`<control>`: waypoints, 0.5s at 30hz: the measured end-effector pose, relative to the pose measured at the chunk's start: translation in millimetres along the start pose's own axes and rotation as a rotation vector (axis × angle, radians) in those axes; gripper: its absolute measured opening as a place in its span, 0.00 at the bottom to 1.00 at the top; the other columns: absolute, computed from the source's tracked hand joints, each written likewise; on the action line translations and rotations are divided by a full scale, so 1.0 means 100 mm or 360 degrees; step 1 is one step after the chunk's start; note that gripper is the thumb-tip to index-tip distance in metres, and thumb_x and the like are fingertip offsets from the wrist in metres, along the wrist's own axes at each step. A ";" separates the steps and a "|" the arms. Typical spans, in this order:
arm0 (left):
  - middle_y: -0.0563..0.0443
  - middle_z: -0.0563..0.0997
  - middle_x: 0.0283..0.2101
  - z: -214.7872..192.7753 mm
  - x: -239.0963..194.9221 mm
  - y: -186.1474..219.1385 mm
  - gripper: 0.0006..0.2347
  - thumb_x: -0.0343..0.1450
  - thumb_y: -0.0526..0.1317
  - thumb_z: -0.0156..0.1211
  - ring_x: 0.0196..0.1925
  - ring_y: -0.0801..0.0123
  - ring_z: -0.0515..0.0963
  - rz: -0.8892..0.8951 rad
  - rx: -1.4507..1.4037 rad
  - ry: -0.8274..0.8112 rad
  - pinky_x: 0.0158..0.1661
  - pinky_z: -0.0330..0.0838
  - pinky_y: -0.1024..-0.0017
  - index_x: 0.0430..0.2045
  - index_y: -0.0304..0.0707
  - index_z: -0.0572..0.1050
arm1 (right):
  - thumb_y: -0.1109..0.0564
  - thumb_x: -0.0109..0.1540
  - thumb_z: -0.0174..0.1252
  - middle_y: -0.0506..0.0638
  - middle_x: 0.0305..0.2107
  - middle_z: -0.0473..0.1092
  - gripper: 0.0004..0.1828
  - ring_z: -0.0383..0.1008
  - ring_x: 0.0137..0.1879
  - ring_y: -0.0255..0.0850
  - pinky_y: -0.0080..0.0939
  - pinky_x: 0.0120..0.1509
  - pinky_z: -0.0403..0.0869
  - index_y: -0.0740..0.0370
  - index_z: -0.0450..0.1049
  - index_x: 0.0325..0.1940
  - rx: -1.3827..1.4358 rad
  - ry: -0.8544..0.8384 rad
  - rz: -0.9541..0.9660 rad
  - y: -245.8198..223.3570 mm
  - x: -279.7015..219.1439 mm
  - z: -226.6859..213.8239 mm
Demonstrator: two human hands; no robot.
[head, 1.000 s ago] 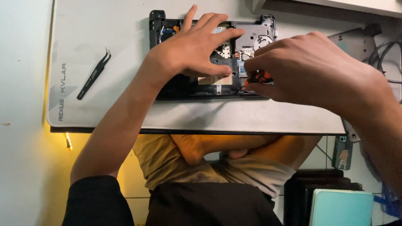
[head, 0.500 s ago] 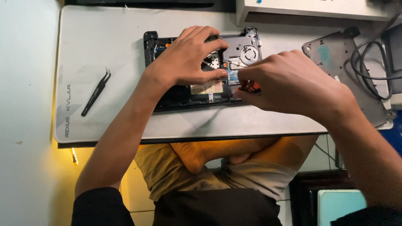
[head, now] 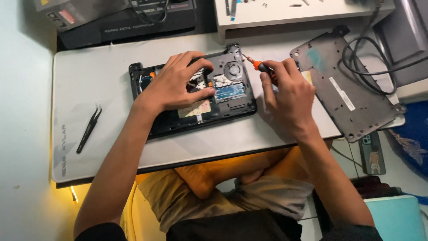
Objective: The person uses a screwdriver to fasten screws into the bottom of a disassembled laptop. They then place the battery into the chassis and connect its cable. Finally, they align and snap the blue bottom cover onto the laptop, pressing along the edges to secure it.
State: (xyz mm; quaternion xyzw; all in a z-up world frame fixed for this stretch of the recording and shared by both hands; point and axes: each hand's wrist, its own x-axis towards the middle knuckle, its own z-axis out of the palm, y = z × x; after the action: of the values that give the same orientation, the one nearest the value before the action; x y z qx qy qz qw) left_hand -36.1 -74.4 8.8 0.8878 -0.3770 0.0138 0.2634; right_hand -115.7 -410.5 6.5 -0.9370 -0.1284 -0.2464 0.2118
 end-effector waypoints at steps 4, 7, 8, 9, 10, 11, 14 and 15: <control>0.43 0.76 0.69 0.07 0.06 0.02 0.28 0.77 0.68 0.68 0.77 0.42 0.76 -0.0057 0.0106 -0.0050 0.75 0.65 0.46 0.66 0.57 0.74 | 0.41 0.77 0.63 0.42 0.40 0.71 0.16 0.86 0.42 0.48 0.53 0.43 0.83 0.41 0.78 0.67 -0.0413 0.0112 0.0097 0.33 -0.21 0.49; 0.43 0.77 0.70 0.06 0.08 0.05 0.27 0.76 0.66 0.70 0.77 0.42 0.77 -0.0093 0.0130 -0.0051 0.75 0.65 0.48 0.66 0.58 0.74 | 0.40 0.75 0.63 0.40 0.38 0.66 0.13 0.82 0.41 0.45 0.45 0.40 0.80 0.42 0.76 0.61 -0.0445 0.0119 0.0002 0.09 -0.21 0.25; 0.43 0.77 0.70 0.08 0.09 0.04 0.27 0.76 0.66 0.70 0.77 0.42 0.77 -0.0083 0.0132 -0.0062 0.75 0.65 0.48 0.66 0.58 0.74 | 0.40 0.75 0.63 0.40 0.38 0.66 0.13 0.82 0.41 0.45 0.45 0.40 0.80 0.42 0.76 0.61 -0.0446 0.0124 0.0017 0.10 -0.22 0.23; 0.44 0.77 0.70 0.10 0.08 0.03 0.27 0.76 0.66 0.70 0.77 0.43 0.77 -0.0095 0.0159 -0.0056 0.75 0.65 0.49 0.66 0.59 0.74 | 0.41 0.76 0.62 0.40 0.38 0.66 0.12 0.81 0.41 0.44 0.43 0.40 0.80 0.42 0.76 0.61 -0.0411 0.0117 -0.0011 0.11 -0.23 0.21; 0.46 0.77 0.71 0.10 0.06 0.01 0.27 0.76 0.65 0.70 0.77 0.45 0.78 -0.0114 0.0191 -0.0046 0.75 0.66 0.50 0.66 0.59 0.74 | 0.42 0.77 0.60 0.41 0.38 0.65 0.12 0.81 0.41 0.43 0.42 0.40 0.79 0.42 0.76 0.62 -0.0369 0.0112 -0.0045 0.10 -0.22 0.20; 0.46 0.77 0.71 0.10 0.07 0.02 0.27 0.76 0.65 0.70 0.77 0.45 0.78 -0.0108 0.0201 -0.0054 0.75 0.66 0.50 0.66 0.59 0.74 | 0.42 0.77 0.60 0.41 0.38 0.65 0.12 0.81 0.41 0.43 0.42 0.40 0.79 0.42 0.76 0.62 -0.0364 0.0120 -0.0036 0.14 -0.24 0.16; 0.44 0.78 0.71 0.08 0.07 0.05 0.27 0.75 0.64 0.71 0.76 0.44 0.79 -0.0095 0.0229 -0.0034 0.75 0.67 0.50 0.66 0.58 0.75 | 0.39 0.77 0.60 0.44 0.43 0.67 0.18 0.80 0.45 0.47 0.45 0.44 0.80 0.42 0.78 0.68 -0.0171 0.0075 -0.0098 0.27 -0.34 -0.01; 0.44 0.77 0.72 0.07 0.07 0.05 0.26 0.75 0.63 0.72 0.76 0.44 0.79 -0.0096 0.0234 -0.0027 0.74 0.67 0.50 0.66 0.58 0.76 | 0.37 0.77 0.61 0.46 0.45 0.69 0.21 0.79 0.46 0.47 0.46 0.48 0.78 0.45 0.80 0.70 -0.0226 0.0132 -0.0104 0.34 -0.40 -0.09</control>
State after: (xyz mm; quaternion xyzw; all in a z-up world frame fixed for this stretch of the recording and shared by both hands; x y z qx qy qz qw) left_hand -35.8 -85.9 6.7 0.9158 -0.3503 0.0258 0.1947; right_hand -141.6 -450.5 -18.5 -0.9340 -0.1321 -0.3002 0.1418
